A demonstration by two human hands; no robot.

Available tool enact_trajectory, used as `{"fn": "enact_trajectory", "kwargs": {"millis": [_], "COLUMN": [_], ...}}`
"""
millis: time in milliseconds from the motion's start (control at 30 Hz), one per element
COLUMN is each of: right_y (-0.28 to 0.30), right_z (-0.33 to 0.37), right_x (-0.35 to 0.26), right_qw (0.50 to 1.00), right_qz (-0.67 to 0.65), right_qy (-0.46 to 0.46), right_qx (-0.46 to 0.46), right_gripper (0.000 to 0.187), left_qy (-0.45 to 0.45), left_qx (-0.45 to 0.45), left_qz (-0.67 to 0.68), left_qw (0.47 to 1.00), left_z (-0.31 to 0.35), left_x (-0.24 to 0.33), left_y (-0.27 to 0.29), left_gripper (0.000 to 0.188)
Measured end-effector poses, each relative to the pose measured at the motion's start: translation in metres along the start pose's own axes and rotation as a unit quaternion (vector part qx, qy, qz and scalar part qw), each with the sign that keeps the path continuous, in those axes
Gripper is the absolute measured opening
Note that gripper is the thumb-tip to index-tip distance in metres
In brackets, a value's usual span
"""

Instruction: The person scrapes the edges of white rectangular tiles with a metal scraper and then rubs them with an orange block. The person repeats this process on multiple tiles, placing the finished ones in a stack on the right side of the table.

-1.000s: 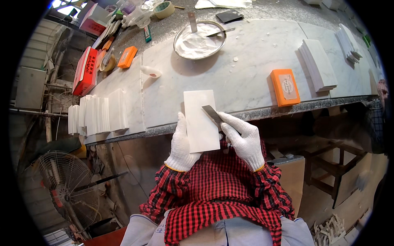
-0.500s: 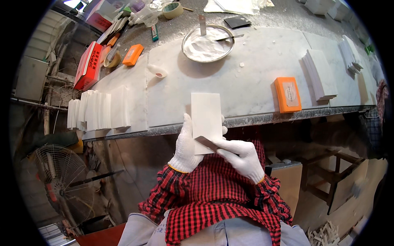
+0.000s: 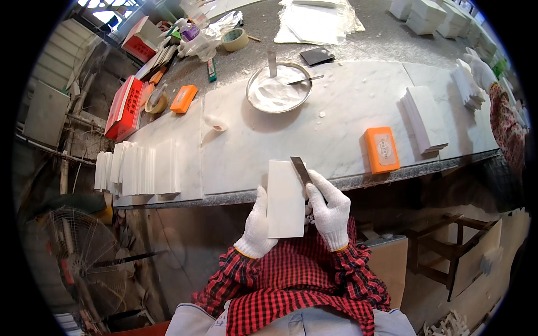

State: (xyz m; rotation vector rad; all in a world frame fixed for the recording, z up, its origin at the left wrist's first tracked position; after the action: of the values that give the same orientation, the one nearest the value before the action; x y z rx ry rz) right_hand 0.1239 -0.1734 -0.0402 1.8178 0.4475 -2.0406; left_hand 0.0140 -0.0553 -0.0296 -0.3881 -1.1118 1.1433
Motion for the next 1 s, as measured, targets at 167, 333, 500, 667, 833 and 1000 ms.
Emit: {"fn": "enact_trajectory", "kwargs": {"millis": [167,333,500,667,833,1000], "right_y": [0.0,0.002,0.015,0.048,0.062,0.048], "right_z": [-0.003,-0.002,0.003,0.011,0.018,0.028], "right_x": [0.0,-0.006,-0.011,-0.003,0.014,0.01], "right_qw": [0.985,0.971,0.974,0.962,0.933,0.938], "right_qz": [0.108,0.177,0.151,-0.179,-0.311,-0.238], "right_qy": [0.125,0.151,0.134,-0.117,-0.083,-0.172], "right_qx": [0.055,0.056,-0.106,-0.172,-0.162,-0.184], "right_gripper": [0.035,0.035,0.033,0.037,0.062,0.056], "left_qy": [0.009,0.012,0.028,0.021,-0.026,-0.061], "left_qx": [-0.001,0.002,0.032,-0.069,-0.096,-0.07], "left_qz": [0.002,-0.019,-0.032,-0.031,-0.02,-0.036], "left_qw": [1.0,1.0,0.999,0.997,0.995,0.995], "left_z": [0.002,0.003,0.004,-0.001,-0.012,-0.011], "left_x": [-0.003,-0.004,-0.004,0.005,0.021,0.029], "left_y": [0.001,-0.003,-0.001,-0.003,-0.013,-0.017], "left_gripper": [0.072,0.072,0.077,0.091,0.1,0.095]}}
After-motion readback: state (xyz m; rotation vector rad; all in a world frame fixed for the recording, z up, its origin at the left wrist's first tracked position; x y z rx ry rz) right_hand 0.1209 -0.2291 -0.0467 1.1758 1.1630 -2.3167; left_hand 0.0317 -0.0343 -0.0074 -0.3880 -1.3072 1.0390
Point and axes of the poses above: each hand's wrist, its own z-axis away from the middle knuckle, its own y-axis out of the back of the hand, x = y × z, the point moved 2 cm from there along -z, towards the middle knuckle, and after that the axes turned 5 degrees about z, right-handed, at the moved point
